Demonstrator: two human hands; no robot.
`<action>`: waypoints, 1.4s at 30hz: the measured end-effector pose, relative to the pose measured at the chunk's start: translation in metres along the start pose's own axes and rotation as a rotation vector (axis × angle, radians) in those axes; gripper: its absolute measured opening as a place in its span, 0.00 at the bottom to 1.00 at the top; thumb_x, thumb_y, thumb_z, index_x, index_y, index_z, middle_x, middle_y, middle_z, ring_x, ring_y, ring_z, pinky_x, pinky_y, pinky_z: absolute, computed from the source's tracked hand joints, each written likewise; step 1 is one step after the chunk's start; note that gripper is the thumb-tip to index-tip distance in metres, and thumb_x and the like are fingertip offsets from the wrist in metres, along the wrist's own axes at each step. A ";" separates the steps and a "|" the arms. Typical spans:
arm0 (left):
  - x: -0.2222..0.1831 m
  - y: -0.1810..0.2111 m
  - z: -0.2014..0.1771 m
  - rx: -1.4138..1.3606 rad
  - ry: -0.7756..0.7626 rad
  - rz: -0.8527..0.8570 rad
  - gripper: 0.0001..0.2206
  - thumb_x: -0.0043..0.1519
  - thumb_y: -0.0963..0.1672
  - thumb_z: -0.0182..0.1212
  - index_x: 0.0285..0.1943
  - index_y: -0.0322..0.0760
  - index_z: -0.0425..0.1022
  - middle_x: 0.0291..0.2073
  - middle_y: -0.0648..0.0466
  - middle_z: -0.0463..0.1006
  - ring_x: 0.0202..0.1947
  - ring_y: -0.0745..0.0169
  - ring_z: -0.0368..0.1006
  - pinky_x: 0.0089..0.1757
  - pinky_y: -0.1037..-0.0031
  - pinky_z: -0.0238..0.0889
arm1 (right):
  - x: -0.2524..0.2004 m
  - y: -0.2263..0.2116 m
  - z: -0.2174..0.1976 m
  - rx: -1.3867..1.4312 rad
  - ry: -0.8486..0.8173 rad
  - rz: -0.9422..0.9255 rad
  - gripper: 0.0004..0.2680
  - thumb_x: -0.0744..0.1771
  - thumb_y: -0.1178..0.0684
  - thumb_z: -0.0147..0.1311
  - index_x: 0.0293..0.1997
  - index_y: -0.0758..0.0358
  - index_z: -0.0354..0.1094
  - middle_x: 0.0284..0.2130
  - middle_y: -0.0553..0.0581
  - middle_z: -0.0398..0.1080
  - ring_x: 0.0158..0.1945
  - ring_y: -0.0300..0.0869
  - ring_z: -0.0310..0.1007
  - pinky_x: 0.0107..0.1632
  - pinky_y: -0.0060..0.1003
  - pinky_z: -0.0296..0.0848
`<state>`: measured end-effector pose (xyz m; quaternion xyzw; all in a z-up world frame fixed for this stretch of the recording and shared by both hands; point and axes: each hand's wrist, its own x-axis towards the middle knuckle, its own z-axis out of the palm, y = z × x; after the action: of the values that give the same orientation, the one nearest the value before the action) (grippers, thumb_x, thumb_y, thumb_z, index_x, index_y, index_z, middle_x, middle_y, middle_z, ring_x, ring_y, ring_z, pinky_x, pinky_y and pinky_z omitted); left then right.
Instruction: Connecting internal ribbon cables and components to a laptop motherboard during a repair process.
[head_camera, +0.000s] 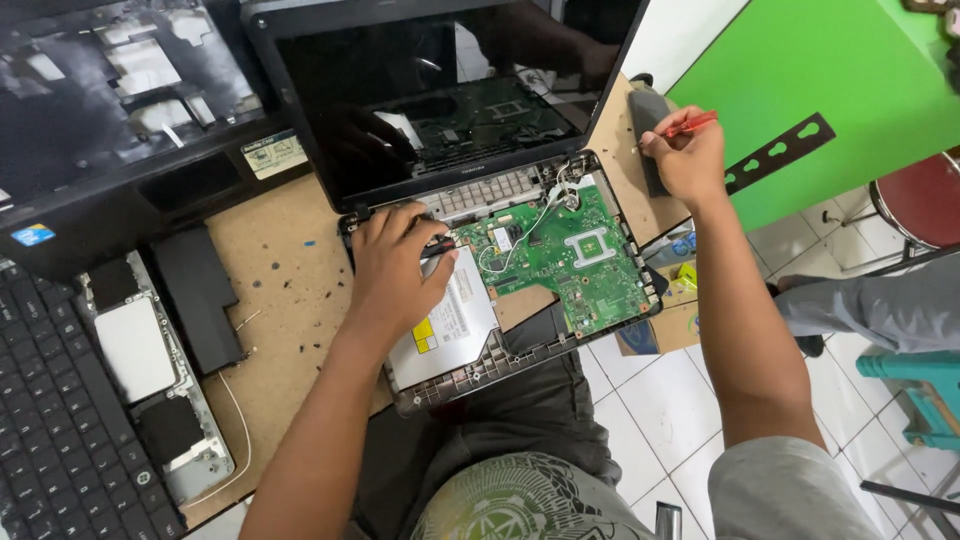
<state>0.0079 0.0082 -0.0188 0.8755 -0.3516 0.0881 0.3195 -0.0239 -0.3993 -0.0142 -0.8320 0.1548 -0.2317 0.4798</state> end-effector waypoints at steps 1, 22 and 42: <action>0.000 0.000 0.000 0.005 0.004 0.005 0.12 0.56 0.50 0.60 0.45 0.45 0.75 0.50 0.50 0.69 0.55 0.51 0.60 0.51 0.52 0.49 | 0.001 0.001 0.001 -0.007 0.007 -0.016 0.05 0.66 0.63 0.57 0.37 0.67 0.61 0.29 0.57 0.63 0.34 0.40 0.75 0.40 0.27 0.75; 0.000 0.006 -0.007 0.014 0.029 0.025 0.11 0.57 0.49 0.61 0.44 0.43 0.76 0.51 0.49 0.70 0.55 0.47 0.62 0.51 0.52 0.51 | 0.001 0.023 0.000 -0.218 0.076 0.042 0.05 0.63 0.58 0.61 0.34 0.57 0.67 0.26 0.50 0.68 0.31 0.35 0.69 0.36 0.27 0.69; 0.073 0.067 -0.078 0.500 0.358 0.399 0.13 0.69 0.41 0.60 0.53 0.17 0.71 0.53 0.32 0.64 0.53 0.32 0.62 0.49 0.51 0.56 | -0.014 0.004 0.005 0.199 0.055 -0.285 0.07 0.65 0.71 0.45 0.35 0.64 0.61 0.29 0.56 0.63 0.30 0.39 0.59 0.35 0.30 0.61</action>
<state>0.0225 -0.0209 0.1032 0.8115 -0.4216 0.3836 0.1286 -0.0328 -0.3912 -0.0234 -0.7873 0.0246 -0.3341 0.5176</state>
